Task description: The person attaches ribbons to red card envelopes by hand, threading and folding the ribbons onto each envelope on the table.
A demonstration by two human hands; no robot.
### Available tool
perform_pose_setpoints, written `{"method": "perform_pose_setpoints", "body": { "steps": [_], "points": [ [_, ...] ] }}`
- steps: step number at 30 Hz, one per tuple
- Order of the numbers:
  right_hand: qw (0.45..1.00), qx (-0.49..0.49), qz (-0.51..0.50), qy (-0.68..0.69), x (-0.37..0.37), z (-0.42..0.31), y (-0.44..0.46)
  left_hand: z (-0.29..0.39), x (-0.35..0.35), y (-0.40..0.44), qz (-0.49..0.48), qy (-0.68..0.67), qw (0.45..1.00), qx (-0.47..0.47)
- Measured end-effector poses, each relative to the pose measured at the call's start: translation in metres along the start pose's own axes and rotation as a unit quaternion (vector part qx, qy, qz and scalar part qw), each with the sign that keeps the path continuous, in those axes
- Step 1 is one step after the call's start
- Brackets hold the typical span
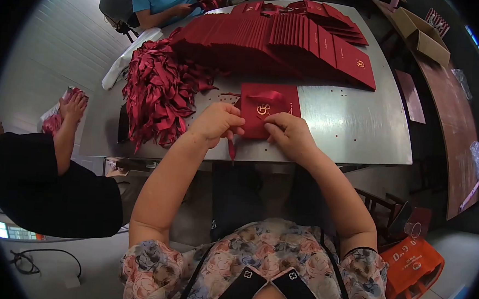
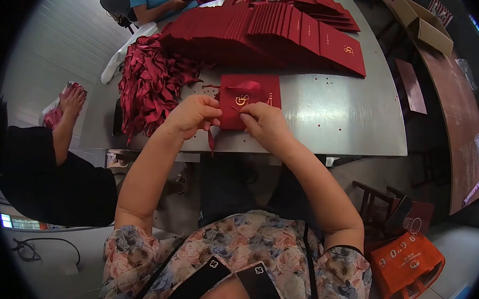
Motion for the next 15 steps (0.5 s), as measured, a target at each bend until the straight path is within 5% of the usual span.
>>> {"method": "perform_pose_setpoints", "body": {
  "steps": [1,5,10,15],
  "points": [
    [0.991,0.089,-0.025,0.094,-0.002,-0.002,0.000,-0.003,-0.001,-0.001,0.002,-0.023,1.000,-0.005],
    [0.985,0.112,-0.036,0.129,-0.006,-0.004,0.002,-0.009,0.002,-0.007,0.015,-0.053,0.998,0.009],
    [0.994,-0.066,0.045,-0.081,-0.006,-0.010,0.007,-0.015,0.014,-0.012,0.044,-0.110,0.991,0.061],
    [0.999,0.001,0.008,-0.049,0.005,0.006,0.022,-0.020,0.021,-0.004,0.072,-0.165,0.977,0.112]
  ]
}}
Point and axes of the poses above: each hand's wrist, its own y-axis towards the middle knuckle, its own x-axis out of the palm, z = x × y, the point moved 1 cm from there along y, towards the middle knuckle, and after that the axes turned 8 degrees about -z, right-handed, at the moved point
